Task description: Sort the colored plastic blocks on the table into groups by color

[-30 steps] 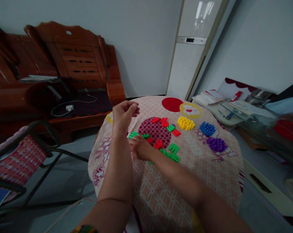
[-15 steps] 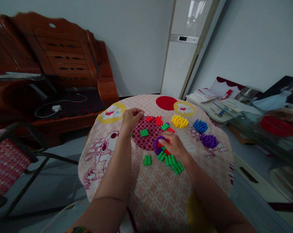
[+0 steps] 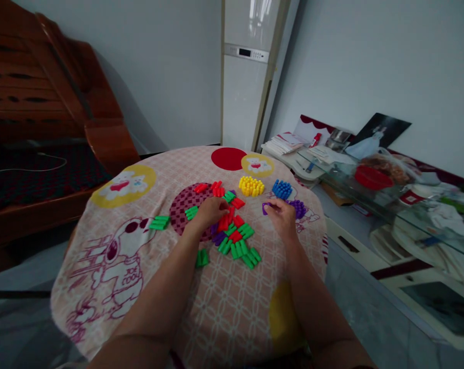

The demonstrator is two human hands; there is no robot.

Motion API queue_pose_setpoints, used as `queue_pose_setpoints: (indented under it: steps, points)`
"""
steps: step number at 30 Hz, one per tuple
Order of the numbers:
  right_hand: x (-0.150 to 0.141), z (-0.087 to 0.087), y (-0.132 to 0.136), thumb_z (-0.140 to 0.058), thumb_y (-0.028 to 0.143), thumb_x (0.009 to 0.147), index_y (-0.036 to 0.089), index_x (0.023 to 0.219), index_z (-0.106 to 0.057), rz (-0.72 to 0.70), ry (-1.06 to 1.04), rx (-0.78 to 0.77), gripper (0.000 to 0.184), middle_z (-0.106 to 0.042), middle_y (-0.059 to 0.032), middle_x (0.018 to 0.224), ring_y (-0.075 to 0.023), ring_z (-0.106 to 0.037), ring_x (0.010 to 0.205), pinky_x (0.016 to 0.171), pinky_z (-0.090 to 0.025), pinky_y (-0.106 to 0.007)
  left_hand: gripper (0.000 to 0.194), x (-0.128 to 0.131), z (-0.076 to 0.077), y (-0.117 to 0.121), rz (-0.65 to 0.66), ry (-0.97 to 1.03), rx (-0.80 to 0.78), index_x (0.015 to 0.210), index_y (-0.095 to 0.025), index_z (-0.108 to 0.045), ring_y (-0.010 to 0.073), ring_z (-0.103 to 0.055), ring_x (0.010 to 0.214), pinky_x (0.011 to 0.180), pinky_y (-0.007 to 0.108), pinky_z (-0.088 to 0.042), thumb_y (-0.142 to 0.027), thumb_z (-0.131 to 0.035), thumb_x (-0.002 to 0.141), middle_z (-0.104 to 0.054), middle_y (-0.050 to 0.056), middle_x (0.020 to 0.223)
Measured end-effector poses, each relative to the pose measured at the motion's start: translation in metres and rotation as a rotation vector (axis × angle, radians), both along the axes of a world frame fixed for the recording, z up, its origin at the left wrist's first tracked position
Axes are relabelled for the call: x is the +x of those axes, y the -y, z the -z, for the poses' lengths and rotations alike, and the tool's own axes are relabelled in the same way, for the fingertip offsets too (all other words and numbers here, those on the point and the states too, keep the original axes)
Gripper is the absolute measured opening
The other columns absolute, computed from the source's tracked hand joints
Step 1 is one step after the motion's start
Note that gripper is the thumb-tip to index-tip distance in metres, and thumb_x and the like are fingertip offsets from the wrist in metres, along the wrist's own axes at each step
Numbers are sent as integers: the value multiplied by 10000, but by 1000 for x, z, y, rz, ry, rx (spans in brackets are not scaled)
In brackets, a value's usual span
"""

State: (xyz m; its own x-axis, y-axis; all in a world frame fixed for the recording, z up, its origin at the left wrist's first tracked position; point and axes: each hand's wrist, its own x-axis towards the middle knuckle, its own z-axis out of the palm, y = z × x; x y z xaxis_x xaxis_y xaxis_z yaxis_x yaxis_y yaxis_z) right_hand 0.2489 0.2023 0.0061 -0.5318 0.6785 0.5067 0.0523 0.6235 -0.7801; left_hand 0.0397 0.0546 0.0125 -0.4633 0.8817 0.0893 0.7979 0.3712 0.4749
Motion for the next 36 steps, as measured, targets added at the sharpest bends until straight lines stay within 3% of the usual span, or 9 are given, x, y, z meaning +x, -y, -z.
queue_pose_setpoints:
  steps: [3,7,18,23,25,28,33,36]
  points:
    - [21,-6,-21,-645,408,769,179,830,-757,211,-3,100,263,-739,-64,800,-198,-643,711,712,-507,-318,227,0,3,0,-4,27,1,951,-157,-769,201,-685,816,742,267,-484,-218,-635,778,-765,70,892]
    - [40,-1,-43,-627,389,761,168,821,-772,426,45,112,271,-751,-75,787,-213,-654,681,704,-511,-335,248,-2,5,0,-3,61,2,981,-140,-756,209,-695,842,758,276,-491,-226,-643,778,-767,78,915]
    - [28,8,-37,-645,256,822,145,839,-746,573,622,369,151,-718,-119,870,-215,-608,786,728,-417,-313,244,-5,9,1,6,111,33,972,-156,-762,201,-695,850,760,267,-505,-213,-619,782,-767,62,882]
    - [28,9,-31,-637,257,861,146,950,-732,603,643,351,171,-727,-129,913,-220,-626,803,715,-393,-304,249,-9,5,4,-18,91,72,931,-147,-769,192,-684,813,770,271,-497,-195,-594,760,-769,65,893]
    - [22,7,-25,-603,276,888,143,989,-722,564,552,371,205,-731,-130,923,-220,-630,808,728,-400,-302,256,-15,2,8,-78,75,102,916,-145,-769,189,-676,791,750,268,-488,-194,-578,753,-767,61,864]
    - [1,1,-12,-514,275,933,143,973,-716,376,460,429,246,-729,-130,944,-219,-634,850,770,-415,-297,236,-24,-3,17,-120,75,94,862,-140,-761,182,-660,740,699,259,-465,-217,-571,744,-748,49,783]
    - [-62,-5,5,-399,203,966,126,1121,-698,52,518,464,345,-726,-141,1035,-227,-637,946,843,-429,-300,275,-26,-11,31,156,316,-90,870,-160,-714,167,-637,683,617,238,-436,-389,-639,738,-714,12,741]
    - [-101,-3,7,-385,118,937,128,1163,-687,-65,586,450,378,-720,-143,1097,-217,-633,1023,907,-430,-296,374,-22,-12,32,216,342,-159,947,-171,-685,171,-633,721,632,236,-437,-417,-724,667,-708,6,796]
